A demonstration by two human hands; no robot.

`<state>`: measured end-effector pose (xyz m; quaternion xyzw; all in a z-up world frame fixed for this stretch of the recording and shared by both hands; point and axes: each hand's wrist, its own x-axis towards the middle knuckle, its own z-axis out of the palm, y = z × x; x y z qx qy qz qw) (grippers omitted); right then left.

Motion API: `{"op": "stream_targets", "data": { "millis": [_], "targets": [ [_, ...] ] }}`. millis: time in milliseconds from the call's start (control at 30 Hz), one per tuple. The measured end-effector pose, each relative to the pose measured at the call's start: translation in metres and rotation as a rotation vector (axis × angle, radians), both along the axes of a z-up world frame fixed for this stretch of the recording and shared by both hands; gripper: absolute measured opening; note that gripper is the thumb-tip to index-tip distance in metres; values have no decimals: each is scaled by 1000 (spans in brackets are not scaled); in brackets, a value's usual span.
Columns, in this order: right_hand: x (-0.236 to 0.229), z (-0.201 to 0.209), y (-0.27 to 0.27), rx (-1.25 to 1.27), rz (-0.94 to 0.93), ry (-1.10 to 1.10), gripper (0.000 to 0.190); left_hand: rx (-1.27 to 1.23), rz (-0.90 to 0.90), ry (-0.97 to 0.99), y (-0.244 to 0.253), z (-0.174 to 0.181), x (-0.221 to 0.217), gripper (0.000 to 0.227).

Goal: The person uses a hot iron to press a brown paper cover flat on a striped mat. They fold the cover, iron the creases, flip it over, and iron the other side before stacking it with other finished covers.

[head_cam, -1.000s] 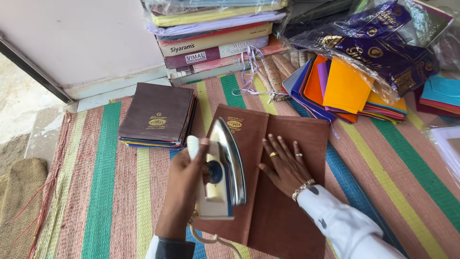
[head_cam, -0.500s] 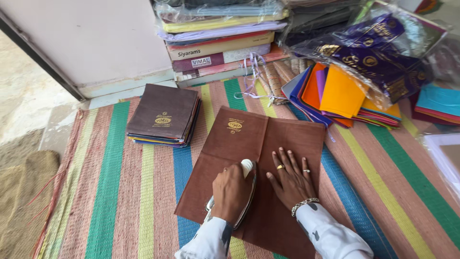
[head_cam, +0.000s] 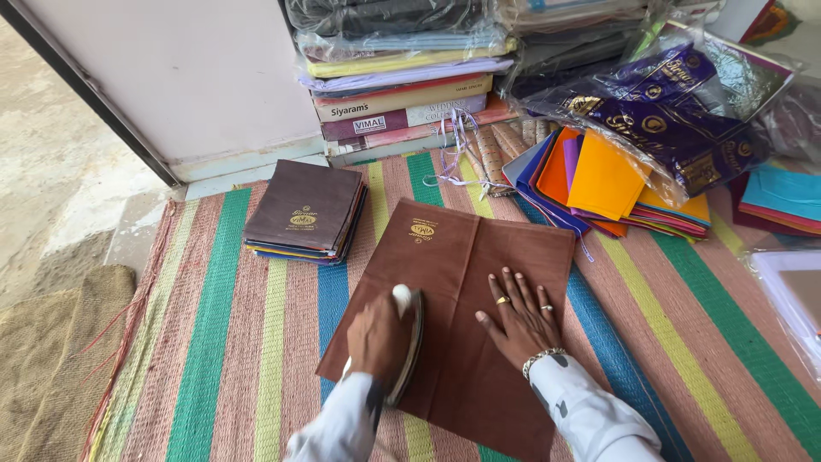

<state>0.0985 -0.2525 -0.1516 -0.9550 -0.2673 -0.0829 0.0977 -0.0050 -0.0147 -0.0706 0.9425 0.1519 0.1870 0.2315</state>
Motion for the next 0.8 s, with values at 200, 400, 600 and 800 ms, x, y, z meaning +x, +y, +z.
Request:
{"op": "stream_targets", "data": {
  "millis": [200,400,600,800],
  "targets": [
    [-10,-6,-2,97,-37,-104,76,-173,-33,160,-48,16,-38,36],
    [-8,2,-2,107,-68,-130,73,-158,-77,106,-65,-1,63,34],
    [-9,7,2,61,-86,-86,72,-139,-12,89,-55,-25,176,36],
    [-7,7,2,59,-93,-78,74,-94,-55,101,-51,-27,135,28]
  ]
}}
